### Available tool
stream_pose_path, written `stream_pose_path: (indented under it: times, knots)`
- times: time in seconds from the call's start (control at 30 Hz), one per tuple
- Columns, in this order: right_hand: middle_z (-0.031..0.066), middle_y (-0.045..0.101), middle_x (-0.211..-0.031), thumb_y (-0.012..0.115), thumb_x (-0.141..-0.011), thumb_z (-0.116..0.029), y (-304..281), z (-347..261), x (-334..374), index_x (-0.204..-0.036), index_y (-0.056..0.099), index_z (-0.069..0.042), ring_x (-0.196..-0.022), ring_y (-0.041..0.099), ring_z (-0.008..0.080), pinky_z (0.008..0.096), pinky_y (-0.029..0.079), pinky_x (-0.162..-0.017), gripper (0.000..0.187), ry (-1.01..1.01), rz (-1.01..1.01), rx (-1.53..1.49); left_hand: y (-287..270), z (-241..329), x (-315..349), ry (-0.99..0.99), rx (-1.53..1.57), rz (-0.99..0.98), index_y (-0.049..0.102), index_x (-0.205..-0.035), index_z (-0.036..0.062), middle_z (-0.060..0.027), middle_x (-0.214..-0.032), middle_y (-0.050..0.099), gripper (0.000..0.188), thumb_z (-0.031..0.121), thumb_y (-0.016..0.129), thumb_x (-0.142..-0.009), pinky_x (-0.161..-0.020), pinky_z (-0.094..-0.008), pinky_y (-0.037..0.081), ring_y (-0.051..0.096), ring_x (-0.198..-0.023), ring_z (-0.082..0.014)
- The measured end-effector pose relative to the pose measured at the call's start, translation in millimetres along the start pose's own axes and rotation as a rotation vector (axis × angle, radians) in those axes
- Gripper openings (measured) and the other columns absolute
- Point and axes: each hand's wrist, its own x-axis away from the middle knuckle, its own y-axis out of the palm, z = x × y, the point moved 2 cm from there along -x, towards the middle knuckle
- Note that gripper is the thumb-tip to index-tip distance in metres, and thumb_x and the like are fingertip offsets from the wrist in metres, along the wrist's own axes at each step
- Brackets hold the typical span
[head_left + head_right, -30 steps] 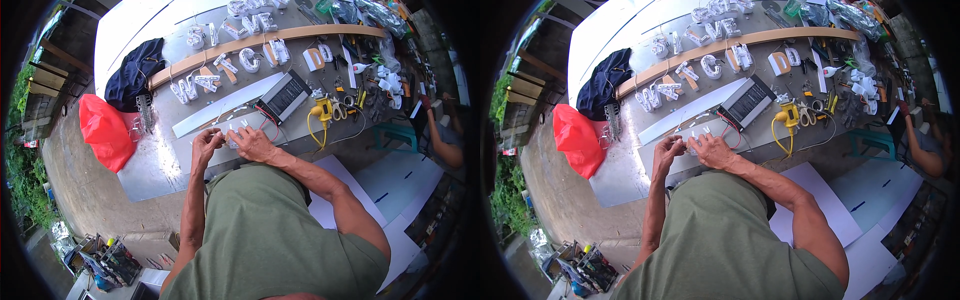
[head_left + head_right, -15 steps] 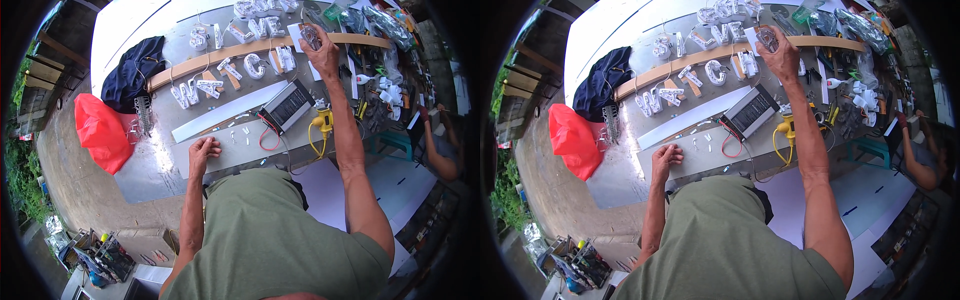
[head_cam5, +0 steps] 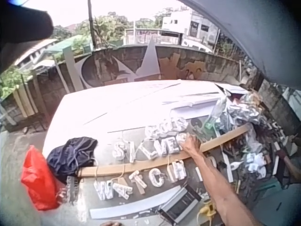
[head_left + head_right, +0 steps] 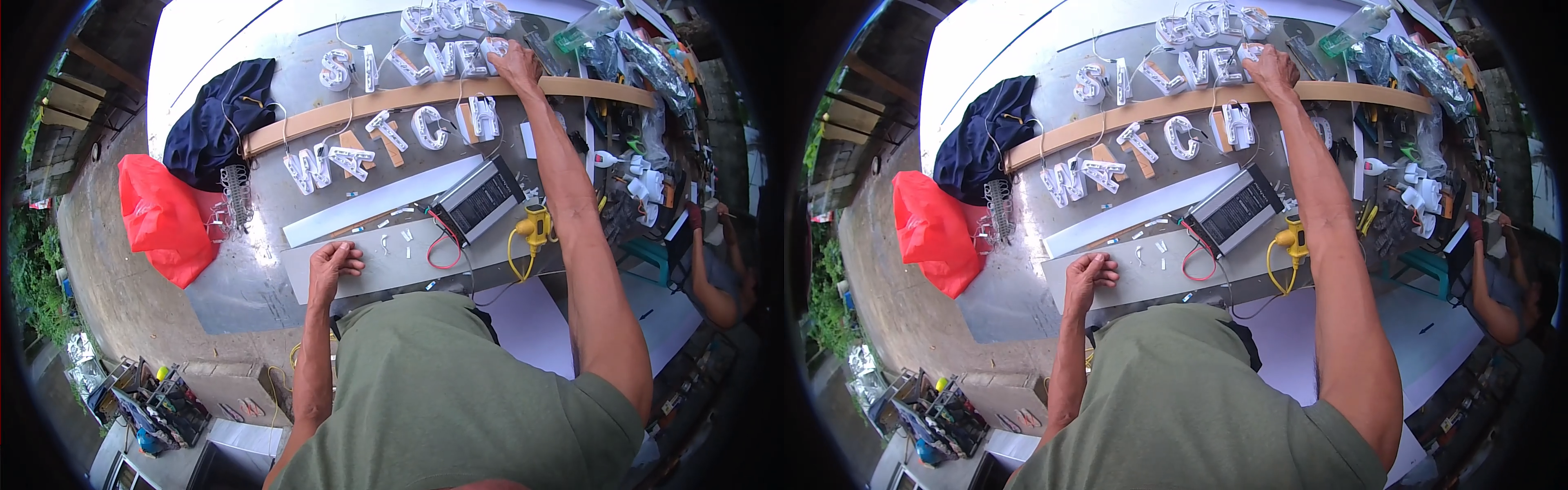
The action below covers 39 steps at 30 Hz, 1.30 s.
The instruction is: Wiring and testing LED illuminated sign letters on a production workbench.
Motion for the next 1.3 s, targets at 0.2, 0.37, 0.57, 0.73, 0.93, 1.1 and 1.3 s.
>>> stream_pose_path:
  times: [0.2,0.37,0.57,0.73,0.93,1.1,1.3]
  knots:
    - [0.025,0.07,-0.111,0.072,-0.082,-0.056,7.1,-3.0,3.7,-0.114,0.066,-0.002,-0.105,0.068,0.0437,0.0527,0.054,-0.086,0.063,-0.021,-0.086,0.055,0.2,3.3,-2.1,-0.067,0.011,0.018,0.065,-0.108,-0.0059,-0.0155,-0.091,0.073,0.028,0.021,0.059,-0.101,-0.061,-0.0288,0.06,0.072,-0.07,-0.019]
    - [0.0213,0.071,-0.109,0.071,-0.084,-0.054,-11.9,9.3,-9.4,-0.113,0.068,-0.004,-0.099,0.068,0.0423,0.0521,0.055,-0.084,0.059,-0.077,0.106,-0.018,0.7,3.8,-4.0,-0.077,0.022,0.013,0.065,-0.107,-0.0055,-0.0156,-0.091,0.073,0.027,0.02,0.059,-0.101,-0.061,-0.0293,0.06,0.072,-0.069,-0.0193]
    - [0.026,0.065,-0.119,0.072,-0.08,-0.037,-4.8,-5.3,-76.5,-0.122,0.068,-0.007,-0.113,0.061,0.0416,0.0499,0.048,-0.1,0.052,-0.27,0.169,-0.182,-5.8,1.5,1.7,-0.102,0.03,0.049,0.066,-0.106,-0.0049,-0.0156,-0.09,0.073,0.026,0.02,0.06,-0.101,-0.061,-0.0291,0.06,0.072,-0.069,-0.0196]
    - [0.0223,0.069,-0.108,0.071,-0.076,-0.034,27.5,11.1,-139.4,-0.114,0.072,-0.008,-0.106,0.062,0.0403,0.0497,0.049,-0.097,0.047,-0.392,0.187,-0.038,-1.6,4.4,-5.2,-0.129,0.028,0.03,0.066,-0.106,-0.0049,-0.0156,-0.09,0.073,0.026,0.02,0.06,-0.101,-0.061,-0.0298,0.06,0.072,-0.069,-0.0202]
    - [0.0182,0.071,-0.109,0.072,-0.073,-0.039,59.1,10.2,-183.9,-0.102,0.077,-0.013,-0.108,0.064,0.0378,0.0472,0.051,-0.096,0.039,-0.384,-0.008,-0.044,-2.4,3.8,-2.9,-0.139,0.036,0.047,0.066,-0.107,-0.0053,-0.0157,-0.09,0.073,0.027,0.02,0.06,-0.101,-0.061,-0.0304,0.06,0.072,-0.069,-0.0206]
    - [0.0127,0.076,-0.086,0.073,-0.078,-0.031,48.8,40.4,-206.1,-0.093,0.079,-0.009,-0.08,0.072,0.025,0.0357,0.056,-0.075,0.027,-0.123,0.131,-0.423,-3.3,2.4,-7.3,-0.142,0.024,0.035,0.065,-0.107,-0.0041,-0.0143,-0.089,0.073,0.025,0.019,0.059,-0.102,-0.06,-0.0311,0.061,0.073,-0.069,-0.0205]
    - [0.006,0.074,-0.082,0.074,-0.084,-0.027,-46.2,50.1,-193.6,-0.096,0.077,-0.001,-0.074,0.066,0.0149,0.0329,0.051,-0.069,0.028,-0.034,0.273,-0.588,-3.8,2.7,-2.7,-0.072,-0.03,-0.008,0.067,-0.109,-0.0048,-0.0144,-0.089,0.073,0.026,0.019,0.061,-0.1,-0.059,-0.0277,0.057,0.069,-0.063,-0.0173]
